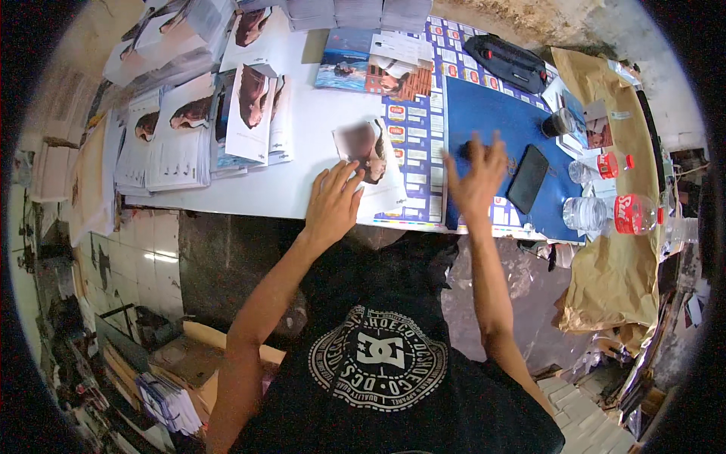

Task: Manually folding printed brochures at a workstation.

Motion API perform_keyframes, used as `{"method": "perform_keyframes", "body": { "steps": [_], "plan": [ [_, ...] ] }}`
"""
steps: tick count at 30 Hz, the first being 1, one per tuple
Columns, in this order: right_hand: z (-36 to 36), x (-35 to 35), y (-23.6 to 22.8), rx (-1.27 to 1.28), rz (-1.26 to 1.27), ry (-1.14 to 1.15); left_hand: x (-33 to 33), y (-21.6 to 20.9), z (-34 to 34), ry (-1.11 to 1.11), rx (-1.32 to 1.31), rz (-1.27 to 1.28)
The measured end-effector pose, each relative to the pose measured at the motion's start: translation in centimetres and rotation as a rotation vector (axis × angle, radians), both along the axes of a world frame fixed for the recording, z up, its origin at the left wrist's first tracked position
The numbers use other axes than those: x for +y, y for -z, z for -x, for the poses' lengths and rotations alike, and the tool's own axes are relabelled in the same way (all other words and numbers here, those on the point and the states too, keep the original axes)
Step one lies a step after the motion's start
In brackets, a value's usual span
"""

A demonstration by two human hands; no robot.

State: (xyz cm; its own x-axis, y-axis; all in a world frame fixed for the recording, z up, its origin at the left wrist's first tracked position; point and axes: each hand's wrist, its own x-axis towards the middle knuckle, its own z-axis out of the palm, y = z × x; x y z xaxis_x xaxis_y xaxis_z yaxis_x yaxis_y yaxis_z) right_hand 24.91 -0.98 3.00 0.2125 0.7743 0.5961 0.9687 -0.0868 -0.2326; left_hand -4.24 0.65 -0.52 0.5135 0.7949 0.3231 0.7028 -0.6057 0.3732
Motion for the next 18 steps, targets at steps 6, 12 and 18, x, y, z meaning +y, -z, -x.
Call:
{"method": "perform_keyframes", "body": {
  "steps": [6, 12, 18],
  "plan": [
    [-4.1, 0.9, 1.3, 0.034, 0.184, 0.0, 0.1, -0.4, -0.4, 0.029, 0.022, 0.068],
    [6.8, -2.5, -2.4, 0.12, 0.294, -0.514, -0.1, 0.1, 0.1, -0.008, 0.026, 0.018],
    [9.3, 6.8, 2.1, -0.007, 0.241, -0.396, 0.1, -0.2, -0.1, 0.005, 0.037, -0.014]
  ]
}}
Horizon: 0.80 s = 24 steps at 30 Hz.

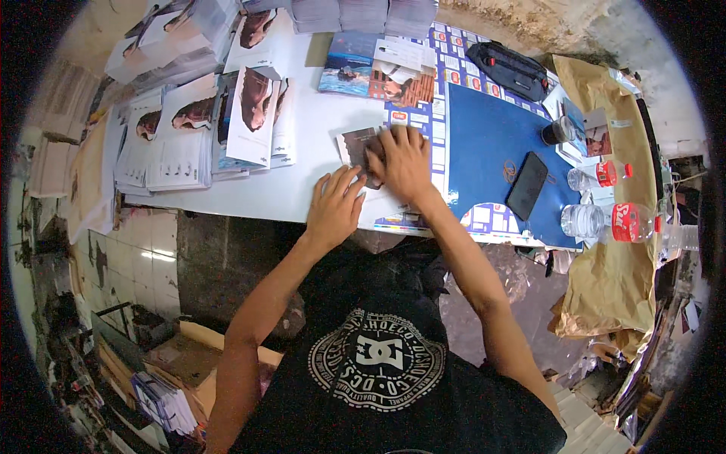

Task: Manually folding printed brochures at a workstation.

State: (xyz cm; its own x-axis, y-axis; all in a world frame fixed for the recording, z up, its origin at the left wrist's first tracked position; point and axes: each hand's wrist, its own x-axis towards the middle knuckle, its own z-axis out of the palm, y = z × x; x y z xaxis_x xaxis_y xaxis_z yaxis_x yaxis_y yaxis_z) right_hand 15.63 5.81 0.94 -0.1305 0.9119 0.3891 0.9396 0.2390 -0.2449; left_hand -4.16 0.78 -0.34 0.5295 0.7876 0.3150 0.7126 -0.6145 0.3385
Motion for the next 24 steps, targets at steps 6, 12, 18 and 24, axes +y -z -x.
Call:
{"method": "perform_keyframes", "body": {
  "steps": [6, 12, 18, 24],
  "plan": [
    [-0.3, 5.7, 0.5, -0.047, -0.013, -0.06, 0.1, 0.3, -0.5, 0.018, -0.016, 0.074],
    [-2.8, -6.5, 0.0, 0.025, 0.025, -0.19, -0.1, 0.1, -0.4, 0.0, -0.017, 0.0],
    [-6.3, -13.7, -1.4, 0.026, 0.172, -0.248, 1.5, -3.0, -2.8, -0.064, 0.013, 0.285],
    [-11.9, -7.2, 1.5, 0.008, -0.123, 0.38, -3.5, -2.1, -5.2, 0.263, 0.165, 0.093]
  ]
}}
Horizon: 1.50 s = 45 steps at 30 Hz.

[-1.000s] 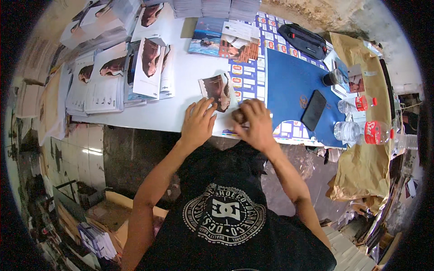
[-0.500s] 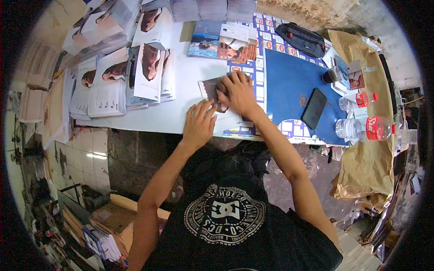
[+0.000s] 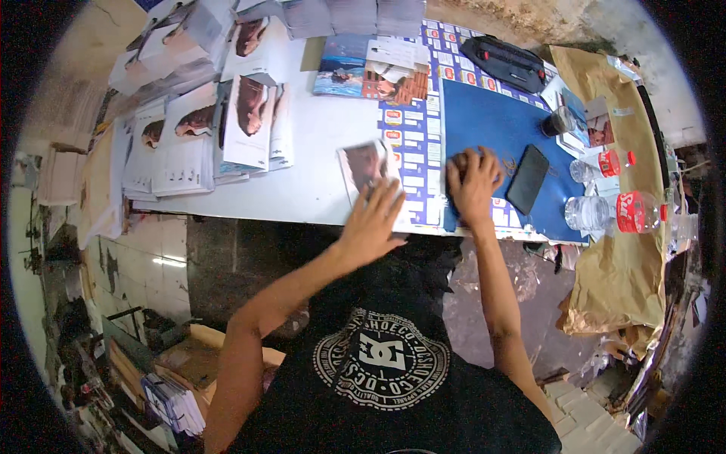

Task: Manually folding printed brochures at a workstation.

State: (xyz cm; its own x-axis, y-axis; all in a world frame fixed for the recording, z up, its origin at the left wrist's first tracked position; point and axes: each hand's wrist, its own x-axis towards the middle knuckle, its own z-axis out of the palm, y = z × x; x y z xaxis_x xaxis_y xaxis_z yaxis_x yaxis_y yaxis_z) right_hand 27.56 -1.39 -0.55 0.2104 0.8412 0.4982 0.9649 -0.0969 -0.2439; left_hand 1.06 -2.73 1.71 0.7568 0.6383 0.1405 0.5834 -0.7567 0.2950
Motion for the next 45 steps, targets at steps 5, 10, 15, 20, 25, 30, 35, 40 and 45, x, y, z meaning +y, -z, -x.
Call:
{"method": "perform_keyframes", "body": {
  "steps": [5, 10, 15, 20, 25, 30, 35, 40, 45],
  "plan": [
    [-0.6, 0.9, 0.1, 0.011, -0.002, 0.12, 0.2, -2.1, 6.2, -0.101, -0.259, -0.016],
    [-0.9, 0.7, -0.3, 0.033, -0.013, 0.115, 6.2, -8.3, 14.7, -0.358, -0.191, -0.317],
    [-1.1, 1.0, 0.6, 0.046, -0.038, 0.118, 10.5, -4.3, 19.9, -0.415, 0.067, -0.05],
    [-0.7, 1.0, -0.4, 0.064, -0.031, 0.13, 16.8, -8.4, 13.6, -0.387, -0.347, -0.13],
    [-0.7, -0.1, -0.8, 0.062, -0.17, 0.09, 22.5, -3.6, 3.1, -0.184, -0.284, -0.287],
    [3.8, -5.0, -2.7, 0.567, -0.15, -0.386, 23.6, 2.3, 4.0, -0.335, 0.036, -0.3],
    [6.8, -7.5, -3.7, 1.988, 0.237, -0.308, 10.3, -1.5, 1.9, -0.338, -0.325, -0.08],
    [5.3, -3.7, -3.4, 2.453, 0.071, -0.481, 0.3, -2.7, 4.3, -0.301, -0.443, 0.305],
    [5.0, -1.5, -3.2, 1.591, 0.4, -0.243, 2.1, -0.7, 5.8, -0.732, -0.915, 0.843]
  ]
}}
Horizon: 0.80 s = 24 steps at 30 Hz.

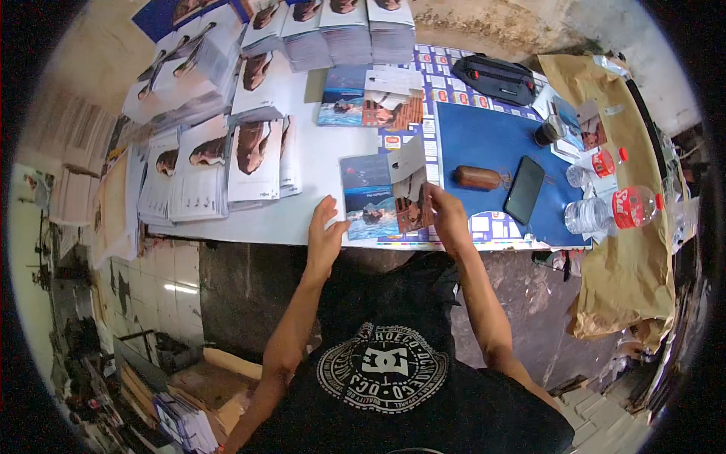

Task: Manually folding printed brochures at a workstation.

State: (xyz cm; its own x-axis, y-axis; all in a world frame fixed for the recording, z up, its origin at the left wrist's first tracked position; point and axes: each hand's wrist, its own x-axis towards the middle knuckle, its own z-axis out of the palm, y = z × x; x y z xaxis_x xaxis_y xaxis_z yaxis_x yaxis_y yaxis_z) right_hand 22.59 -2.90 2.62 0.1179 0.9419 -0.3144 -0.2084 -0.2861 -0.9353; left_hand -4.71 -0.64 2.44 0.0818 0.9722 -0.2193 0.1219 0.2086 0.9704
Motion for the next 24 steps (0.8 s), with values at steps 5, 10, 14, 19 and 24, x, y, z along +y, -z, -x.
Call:
{"method": "perform_keyframes", "body": {
  "steps": [5, 10, 14, 19, 24],
  "plan": [
    [3.5, 1.7, 1.4, -1.14, -0.539, -0.198, 0.8, 0.2, -1.9, -0.008, -0.192, 0.074],
    [5.5, 1.4, 3.2, -1.377, -0.465, -0.255, 0.9, 0.3, -2.2, -0.053, -0.285, 0.128],
    [5.3, 1.4, 3.2, -1.433, -0.487, -0.233, 0.7, -0.4, -2.6, -0.039, -0.279, 0.127],
    [5.2, 1.6, 3.0, -1.46, -0.505, -0.242, 1.0, 0.5, -2.3, -0.037, -0.266, 0.119],
    [5.2, 1.5, 3.3, -1.477, -0.509, -0.237, 0.9, 0.5, -2.3, -0.037, -0.275, 0.119]
  ]
}}
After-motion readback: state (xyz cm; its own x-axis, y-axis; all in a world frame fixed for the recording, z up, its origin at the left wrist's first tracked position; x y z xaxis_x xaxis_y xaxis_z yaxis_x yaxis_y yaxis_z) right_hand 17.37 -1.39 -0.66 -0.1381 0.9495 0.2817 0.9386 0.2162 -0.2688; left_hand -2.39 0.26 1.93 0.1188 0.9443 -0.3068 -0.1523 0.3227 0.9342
